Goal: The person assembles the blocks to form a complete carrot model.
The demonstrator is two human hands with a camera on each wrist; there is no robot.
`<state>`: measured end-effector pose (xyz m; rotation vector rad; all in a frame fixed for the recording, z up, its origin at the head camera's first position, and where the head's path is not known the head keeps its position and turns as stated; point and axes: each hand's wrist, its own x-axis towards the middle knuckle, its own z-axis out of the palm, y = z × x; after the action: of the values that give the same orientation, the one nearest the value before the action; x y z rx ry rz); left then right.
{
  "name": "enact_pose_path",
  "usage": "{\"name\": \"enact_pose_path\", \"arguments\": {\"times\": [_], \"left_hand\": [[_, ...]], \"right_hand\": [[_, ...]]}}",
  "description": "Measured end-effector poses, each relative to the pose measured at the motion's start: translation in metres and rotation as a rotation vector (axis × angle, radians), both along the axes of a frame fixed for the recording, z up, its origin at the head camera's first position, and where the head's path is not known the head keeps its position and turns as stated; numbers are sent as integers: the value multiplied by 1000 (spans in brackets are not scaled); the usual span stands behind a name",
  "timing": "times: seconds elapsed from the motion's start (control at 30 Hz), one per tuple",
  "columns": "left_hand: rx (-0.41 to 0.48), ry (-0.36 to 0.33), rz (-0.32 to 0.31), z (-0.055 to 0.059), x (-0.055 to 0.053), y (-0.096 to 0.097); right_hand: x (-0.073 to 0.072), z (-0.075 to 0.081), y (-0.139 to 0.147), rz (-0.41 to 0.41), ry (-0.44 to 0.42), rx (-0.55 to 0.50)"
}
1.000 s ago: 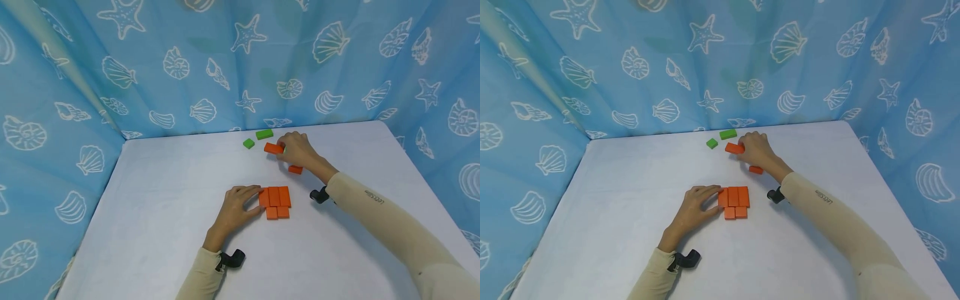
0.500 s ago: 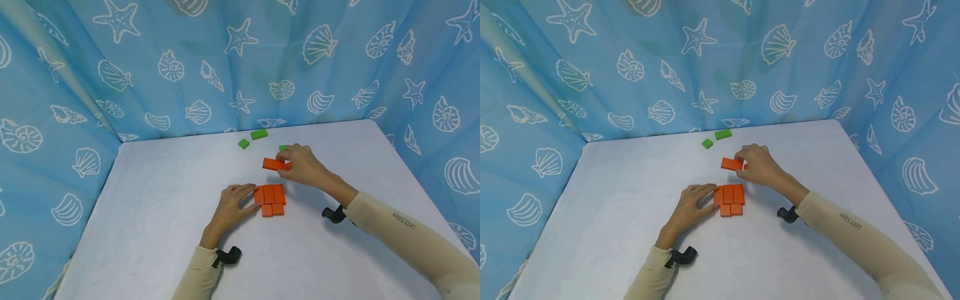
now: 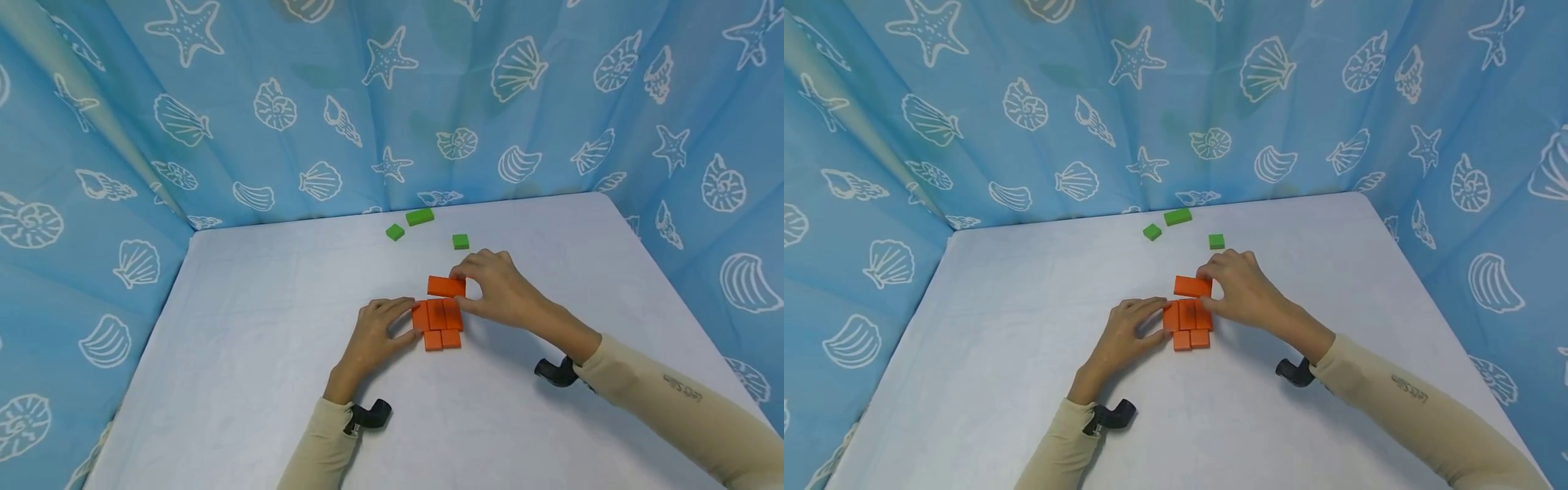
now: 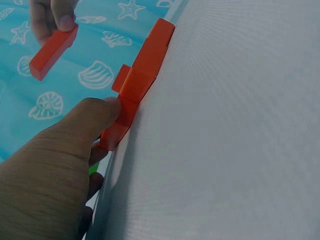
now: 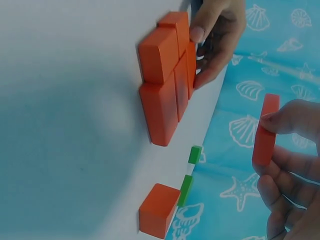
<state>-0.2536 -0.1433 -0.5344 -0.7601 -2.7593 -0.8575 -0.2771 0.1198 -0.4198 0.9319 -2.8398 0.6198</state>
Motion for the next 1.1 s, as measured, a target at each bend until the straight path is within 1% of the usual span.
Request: {"name": "enact_pose_path", "arguments": {"times": [0.2,0.37,0.63,0.9,1.1], "left_hand": [[-10,-10,2,-1,0,-1],[11,2,-4,0,0,-1],[17,8,-9,2,1,1],[2,-2,-4,2,1,2],[4,-3,-1,2,1,1]], "right_hand": [[12,-7,1,18,10,-1],[26,-11,2,56,40,-12],[44,-21,2,87,71,-3],[58,-36,2,137,108,-14],[64,-46,0,167,133,3]]}}
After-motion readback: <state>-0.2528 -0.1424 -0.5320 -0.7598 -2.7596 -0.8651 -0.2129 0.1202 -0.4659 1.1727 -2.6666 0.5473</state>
